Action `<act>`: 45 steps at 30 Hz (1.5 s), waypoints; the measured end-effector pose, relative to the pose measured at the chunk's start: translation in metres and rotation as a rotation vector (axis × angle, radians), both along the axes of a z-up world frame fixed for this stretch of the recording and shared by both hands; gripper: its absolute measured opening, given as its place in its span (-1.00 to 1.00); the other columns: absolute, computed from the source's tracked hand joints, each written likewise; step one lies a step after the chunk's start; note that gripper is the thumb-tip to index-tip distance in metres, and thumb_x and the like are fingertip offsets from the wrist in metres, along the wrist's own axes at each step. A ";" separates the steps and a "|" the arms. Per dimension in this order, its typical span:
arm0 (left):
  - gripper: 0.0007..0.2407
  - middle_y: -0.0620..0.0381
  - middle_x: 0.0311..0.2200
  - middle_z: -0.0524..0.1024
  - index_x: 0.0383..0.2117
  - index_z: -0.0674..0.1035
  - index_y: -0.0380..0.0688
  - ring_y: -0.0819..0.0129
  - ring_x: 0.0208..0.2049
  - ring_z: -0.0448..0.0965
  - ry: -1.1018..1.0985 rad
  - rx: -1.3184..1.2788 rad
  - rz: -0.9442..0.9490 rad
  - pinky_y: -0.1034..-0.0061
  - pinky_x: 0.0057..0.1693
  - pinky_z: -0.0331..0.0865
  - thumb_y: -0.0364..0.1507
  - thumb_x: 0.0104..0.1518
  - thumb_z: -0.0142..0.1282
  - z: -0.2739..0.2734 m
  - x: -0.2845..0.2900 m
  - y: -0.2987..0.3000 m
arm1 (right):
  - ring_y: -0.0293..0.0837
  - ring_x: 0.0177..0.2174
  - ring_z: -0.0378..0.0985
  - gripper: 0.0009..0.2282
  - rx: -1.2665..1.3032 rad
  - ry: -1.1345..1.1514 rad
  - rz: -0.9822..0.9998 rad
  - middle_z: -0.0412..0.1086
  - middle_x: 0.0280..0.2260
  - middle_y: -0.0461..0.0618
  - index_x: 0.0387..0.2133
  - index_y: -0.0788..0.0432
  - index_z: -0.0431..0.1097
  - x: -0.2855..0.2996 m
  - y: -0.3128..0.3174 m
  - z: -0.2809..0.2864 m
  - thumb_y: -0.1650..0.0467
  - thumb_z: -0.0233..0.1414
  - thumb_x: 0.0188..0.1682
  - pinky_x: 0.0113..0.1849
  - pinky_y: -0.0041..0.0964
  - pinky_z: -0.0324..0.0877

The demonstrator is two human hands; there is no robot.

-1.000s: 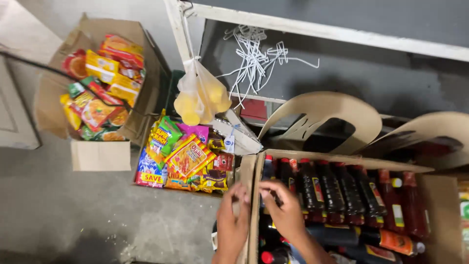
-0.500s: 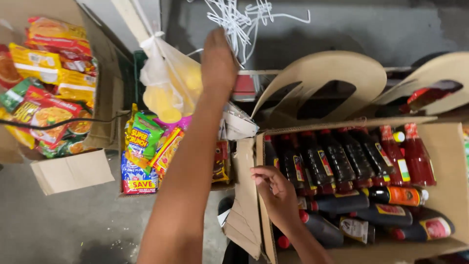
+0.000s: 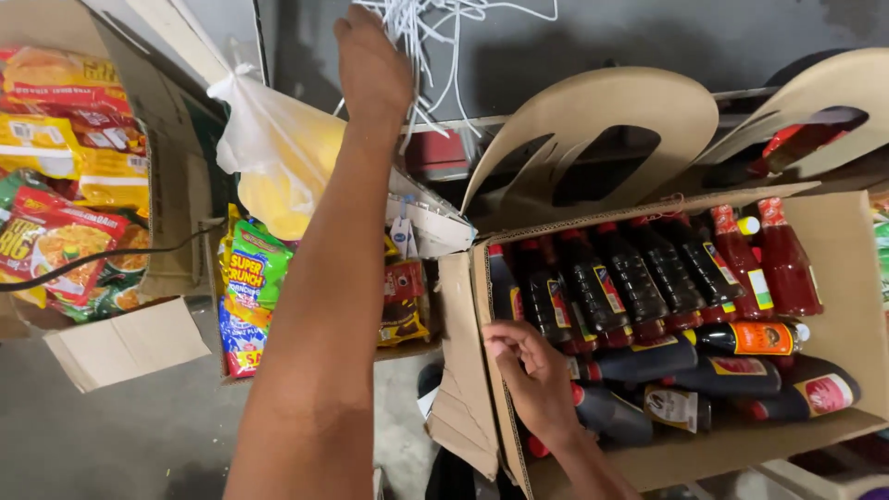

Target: Organizing and stocking condiment pouches, sauce bottles, and food packets from floor boxes onto retail shelves.

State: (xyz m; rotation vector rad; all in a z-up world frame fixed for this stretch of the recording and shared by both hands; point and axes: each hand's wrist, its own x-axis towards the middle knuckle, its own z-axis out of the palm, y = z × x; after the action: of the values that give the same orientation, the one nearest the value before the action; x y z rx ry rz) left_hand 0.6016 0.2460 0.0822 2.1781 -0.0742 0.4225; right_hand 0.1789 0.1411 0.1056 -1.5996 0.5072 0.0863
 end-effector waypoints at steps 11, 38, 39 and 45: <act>-0.82 -0.13 -0.21 0.59 -0.30 0.59 -0.13 -0.19 -0.22 0.61 0.130 0.255 0.194 0.02 -0.14 0.45 -0.38 0.26 -0.09 -0.004 0.022 0.009 | -0.22 -0.11 0.59 -0.79 -0.159 -0.112 0.074 0.54 -0.14 -0.02 -0.04 0.22 0.45 0.044 -0.013 0.020 0.42 0.03 0.10 -0.05 -0.32 0.46; -0.83 -0.12 -0.28 0.61 -0.06 0.54 -0.27 0.12 -0.31 0.66 -0.043 -0.276 -0.153 0.29 -0.13 0.49 -0.54 0.36 -0.12 0.096 -0.141 0.045 | -0.31 -0.21 0.58 -0.78 -0.250 -0.195 0.144 0.54 -0.22 -0.09 -0.09 0.23 0.47 0.095 -0.024 0.044 0.37 0.01 0.10 -0.14 -0.39 0.46; -0.83 -0.12 -0.28 0.61 -0.06 0.54 -0.27 0.12 -0.31 0.66 -0.044 -0.273 -0.154 0.29 -0.13 0.49 -0.54 0.36 -0.12 0.101 -0.164 0.047 | -0.31 -0.21 0.58 -0.78 -0.247 -0.196 0.143 0.54 -0.22 -0.09 -0.09 0.23 0.47 0.116 -0.021 0.051 0.37 0.01 0.10 -0.14 -0.39 0.46; -0.82 0.19 -0.52 0.36 -0.08 0.54 -0.25 0.51 -0.49 0.30 0.233 -0.485 -0.039 0.55 -0.32 0.26 -0.51 0.39 -0.16 0.106 -0.251 0.057 | -0.16 -0.29 0.56 -0.86 -0.540 -0.645 0.258 0.48 -0.30 -0.01 -0.05 0.22 0.37 0.291 -0.030 0.038 0.39 0.02 0.26 -0.17 -0.25 0.49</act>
State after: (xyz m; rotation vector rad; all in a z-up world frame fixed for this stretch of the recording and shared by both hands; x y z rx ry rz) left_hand 0.3501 0.3028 0.1881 1.7279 0.1048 0.1407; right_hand 0.4697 0.1113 0.1436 -2.0852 -0.2030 -0.3947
